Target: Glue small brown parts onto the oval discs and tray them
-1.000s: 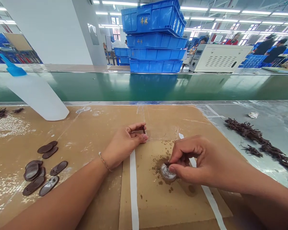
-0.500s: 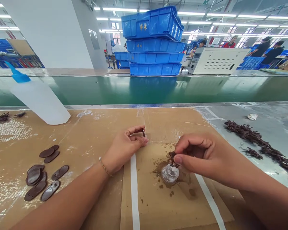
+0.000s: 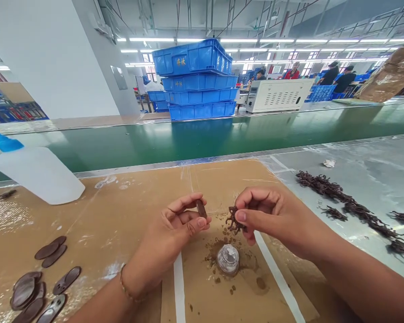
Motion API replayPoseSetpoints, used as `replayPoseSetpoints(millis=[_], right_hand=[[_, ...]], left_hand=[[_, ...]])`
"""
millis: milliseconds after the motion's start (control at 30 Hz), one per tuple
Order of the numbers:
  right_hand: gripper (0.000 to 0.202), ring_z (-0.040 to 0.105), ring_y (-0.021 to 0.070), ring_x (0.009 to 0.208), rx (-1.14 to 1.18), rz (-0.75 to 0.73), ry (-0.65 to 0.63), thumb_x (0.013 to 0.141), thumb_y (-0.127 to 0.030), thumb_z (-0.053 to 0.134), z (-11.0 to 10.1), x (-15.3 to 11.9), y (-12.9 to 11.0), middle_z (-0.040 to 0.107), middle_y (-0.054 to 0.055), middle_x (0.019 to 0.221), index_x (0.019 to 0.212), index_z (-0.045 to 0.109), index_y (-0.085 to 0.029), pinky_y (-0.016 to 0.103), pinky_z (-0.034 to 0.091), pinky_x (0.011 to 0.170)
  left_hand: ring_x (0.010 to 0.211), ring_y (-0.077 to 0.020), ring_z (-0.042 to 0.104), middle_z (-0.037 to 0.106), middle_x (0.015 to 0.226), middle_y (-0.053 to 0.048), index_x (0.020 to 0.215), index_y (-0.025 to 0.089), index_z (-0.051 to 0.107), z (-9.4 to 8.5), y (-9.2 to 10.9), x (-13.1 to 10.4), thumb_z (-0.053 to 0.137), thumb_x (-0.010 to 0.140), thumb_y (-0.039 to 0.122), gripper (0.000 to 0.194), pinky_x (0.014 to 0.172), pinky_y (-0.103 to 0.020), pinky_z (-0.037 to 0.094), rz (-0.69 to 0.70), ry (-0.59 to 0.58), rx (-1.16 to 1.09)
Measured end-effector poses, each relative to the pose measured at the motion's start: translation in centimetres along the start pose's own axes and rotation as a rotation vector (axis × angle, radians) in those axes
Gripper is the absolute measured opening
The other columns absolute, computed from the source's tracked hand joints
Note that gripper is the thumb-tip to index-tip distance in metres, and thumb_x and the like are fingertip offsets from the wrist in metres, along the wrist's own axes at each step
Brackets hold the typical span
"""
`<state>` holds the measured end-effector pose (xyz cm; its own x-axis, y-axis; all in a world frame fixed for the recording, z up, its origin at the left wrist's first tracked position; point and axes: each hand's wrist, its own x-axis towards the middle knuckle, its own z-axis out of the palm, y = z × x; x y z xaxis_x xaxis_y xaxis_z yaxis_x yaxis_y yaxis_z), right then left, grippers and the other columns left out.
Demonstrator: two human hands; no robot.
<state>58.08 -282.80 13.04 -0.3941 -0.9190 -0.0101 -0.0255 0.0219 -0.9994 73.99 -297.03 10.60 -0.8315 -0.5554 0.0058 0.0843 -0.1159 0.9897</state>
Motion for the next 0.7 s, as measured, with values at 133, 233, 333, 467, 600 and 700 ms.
replayPoseSetpoints(millis=[133,233,333,467,600,700], right_hand=[[0.023,0.056,0.0088,0.049,0.028,-0.017,-0.012,0.064,-0.028,0.081,0.02,0.03,0.09,0.059,-0.004,0.058,0.071,0.062,-0.018,0.020,0.050,0.049],[0.022,0.055,0.0087,0.049,0.013,-0.014,-0.020,0.066,-0.028,0.079,-0.08,0.01,0.31,0.059,-0.004,0.058,0.073,0.062,-0.018,0.021,0.049,0.049],[0.021,0.053,0.0084,0.049,-0.039,-0.016,-0.018,0.068,-0.029,0.077,-0.21,0.01,0.38,0.058,-0.004,0.059,0.073,0.061,-0.018,0.020,0.045,0.048],[0.018,0.048,0.0071,0.052,-0.211,0.003,-0.039,0.071,-0.029,0.073,-0.24,0.02,0.17,0.055,-0.004,0.059,0.074,0.061,-0.017,0.019,0.035,0.048],[0.013,0.046,0.0077,0.056,-0.469,-0.001,-0.150,0.075,-0.027,0.065,-0.01,0.08,-0.08,0.057,-0.002,0.062,0.072,0.061,-0.016,0.020,0.035,0.050],[0.012,0.048,0.0088,0.057,-0.520,0.005,-0.174,0.076,-0.027,0.061,0.18,0.14,-0.17,0.058,-0.001,0.063,0.071,0.060,-0.016,0.021,0.037,0.052]], left_hand=[[0.084,-0.0118,0.066,0.068,0.111,-0.001,0.109,0.029,0.066,0.19,-0.05,-0.05,0.081,0.068,0.030,0.044,0.081,-0.024,0.054,0.016,-0.034,-0.050],[0.086,-0.0120,0.066,0.068,0.110,-0.002,0.107,0.028,0.067,0.50,0.22,-0.28,0.081,0.069,0.027,0.041,0.082,-0.023,0.054,0.021,-0.040,-0.068],[0.085,-0.0122,0.066,0.069,0.106,-0.001,0.106,0.025,0.068,0.79,0.39,-0.51,0.080,0.069,0.024,0.039,0.081,-0.023,0.055,0.005,-0.056,-0.076],[0.084,-0.0123,0.066,0.069,0.107,-0.002,0.105,0.025,0.068,0.59,0.15,-0.27,0.081,0.068,0.025,0.039,0.080,-0.024,0.054,0.007,-0.048,-0.049],[0.082,-0.0119,0.065,0.068,0.109,-0.002,0.108,0.026,0.066,-0.02,-0.17,0.15,0.080,0.069,0.029,0.041,0.079,-0.023,0.053,0.030,-0.041,0.021],[0.082,-0.0110,0.065,0.067,0.109,-0.001,0.108,0.028,0.065,-0.18,-0.26,0.25,0.079,0.070,0.030,0.041,0.078,-0.022,0.053,0.035,-0.042,0.044]])
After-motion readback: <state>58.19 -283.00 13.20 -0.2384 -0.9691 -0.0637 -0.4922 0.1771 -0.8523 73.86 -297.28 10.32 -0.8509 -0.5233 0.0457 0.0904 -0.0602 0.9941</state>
